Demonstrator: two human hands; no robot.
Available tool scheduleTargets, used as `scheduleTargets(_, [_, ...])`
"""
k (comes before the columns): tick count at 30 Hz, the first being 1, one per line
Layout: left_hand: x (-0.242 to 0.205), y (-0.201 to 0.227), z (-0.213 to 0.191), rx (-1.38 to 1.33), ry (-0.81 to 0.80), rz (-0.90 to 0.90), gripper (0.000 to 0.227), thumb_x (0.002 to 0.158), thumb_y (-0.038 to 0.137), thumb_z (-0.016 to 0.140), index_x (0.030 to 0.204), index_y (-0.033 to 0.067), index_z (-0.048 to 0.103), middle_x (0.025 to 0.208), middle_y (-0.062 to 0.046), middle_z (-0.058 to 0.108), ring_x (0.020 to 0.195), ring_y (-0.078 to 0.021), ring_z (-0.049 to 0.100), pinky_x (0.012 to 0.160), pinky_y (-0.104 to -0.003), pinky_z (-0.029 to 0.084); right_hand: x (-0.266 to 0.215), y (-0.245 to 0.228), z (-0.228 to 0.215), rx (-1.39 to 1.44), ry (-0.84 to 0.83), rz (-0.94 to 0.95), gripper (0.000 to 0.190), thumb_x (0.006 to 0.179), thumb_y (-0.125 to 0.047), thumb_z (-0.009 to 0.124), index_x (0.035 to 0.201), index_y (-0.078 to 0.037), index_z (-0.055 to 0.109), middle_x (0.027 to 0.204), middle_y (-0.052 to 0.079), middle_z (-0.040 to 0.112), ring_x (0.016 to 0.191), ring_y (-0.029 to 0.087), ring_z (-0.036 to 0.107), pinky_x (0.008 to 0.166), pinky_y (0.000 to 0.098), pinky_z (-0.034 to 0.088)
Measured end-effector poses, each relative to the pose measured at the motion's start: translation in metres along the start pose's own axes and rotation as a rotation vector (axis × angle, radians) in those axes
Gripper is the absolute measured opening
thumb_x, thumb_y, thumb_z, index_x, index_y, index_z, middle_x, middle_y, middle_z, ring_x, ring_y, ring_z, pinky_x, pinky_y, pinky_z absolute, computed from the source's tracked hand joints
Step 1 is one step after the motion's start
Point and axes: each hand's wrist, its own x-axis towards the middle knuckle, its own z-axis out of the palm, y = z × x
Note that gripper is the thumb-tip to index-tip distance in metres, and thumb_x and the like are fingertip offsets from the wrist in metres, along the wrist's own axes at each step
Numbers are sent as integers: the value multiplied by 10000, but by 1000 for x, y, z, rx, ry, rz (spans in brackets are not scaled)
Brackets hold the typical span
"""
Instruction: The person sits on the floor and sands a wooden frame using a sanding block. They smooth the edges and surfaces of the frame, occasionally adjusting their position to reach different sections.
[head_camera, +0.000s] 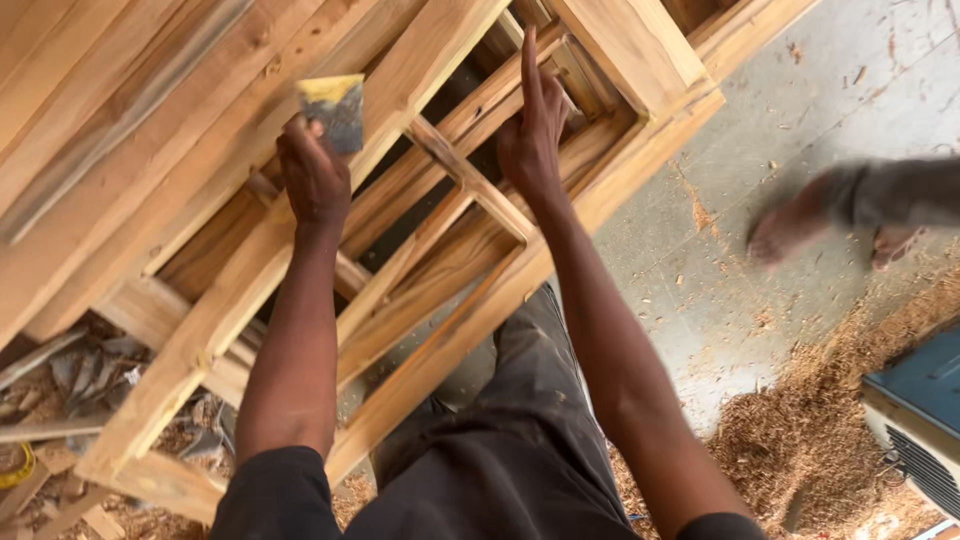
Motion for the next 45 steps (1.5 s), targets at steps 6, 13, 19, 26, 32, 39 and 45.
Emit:
scheduleTargets(6, [-13, -18, 22, 137, -56, -85, 187, 1200, 162, 415, 1227, -12, 479, 1099, -235, 552, 991, -397, 577, 885, -515, 486, 56, 51, 25, -523, 34, -88, 967, 729, 130, 523, 1624, -199, 360, 1560, 160, 364, 1412, 340, 349, 1149, 507, 369])
scheduleTargets(13, [8, -7, 12, 159, -113, -107, 199, 1195, 159, 393, 1238, -22, 463, 1090, -212, 546, 979, -372, 587, 864, -512, 501, 73, 31, 25, -711, 123, -186, 840, 781, 138, 557, 1555, -172, 455, 1491, 90, 401, 1396, 303, 356, 1159, 483, 382])
scheduleTargets(19, [8, -11, 12, 144, -102, -97, 196, 1198, 158, 402, 1237, -21, 470, 1062, -203, 549, 977, -364, 589, 865, -505, 500, 78, 33, 33, -864, 86, -170, 866, 689, 193, 551, 1492, -125, 489, 1391, 144, 444, 1318, 328, 398, 1056, 488, 428])
scheduleTargets(26, [11, -9, 8, 162, -101, -78, 186, 1195, 141, 404, 1240, -30, 463, 1056, -200, 546, 961, -358, 582, 884, -497, 495, 88, 34, 6, -646, -103, 24, 1016, 689, 241, 463, 1578, -251, 486, 1306, 147, 516, 1216, 291, 471, 1022, 411, 477])
scheduleTargets(32, [3, -15, 10, 170, -111, -83, 164, 1190, 141, 408, 1221, -13, 455, 1051, -197, 555, 942, -348, 587, 878, -492, 501, 80, 52, 10, -109, 61, -2, 910, 884, 197, 415, 1682, -198, 224, 1631, 57, 518, 1449, 229, 484, 1201, 410, 500])
scheduleTargets(39, [0, -30, 27, 152, -36, -36, 170, 1181, 140, 405, 1245, -6, 467, 1040, -164, 587, 935, -291, 618, 831, -440, 536, 84, 56, 41, -705, -43, -89, 906, 803, 153, 423, 1648, -65, 178, 1615, 161, 449, 1500, 312, 367, 1231, 504, 302])
scheduleTargets(45, [-6, -36, 39, 84, -12, -74, 134, 1156, 103, 441, 1229, -1, 484, 1056, -196, 617, 953, -300, 642, 830, -420, 561, 71, 20, -16, -377, -196, 145, 782, 885, 37, 454, 1624, -138, 267, 1180, 65, 735, 982, 207, 626, 845, 425, 514])
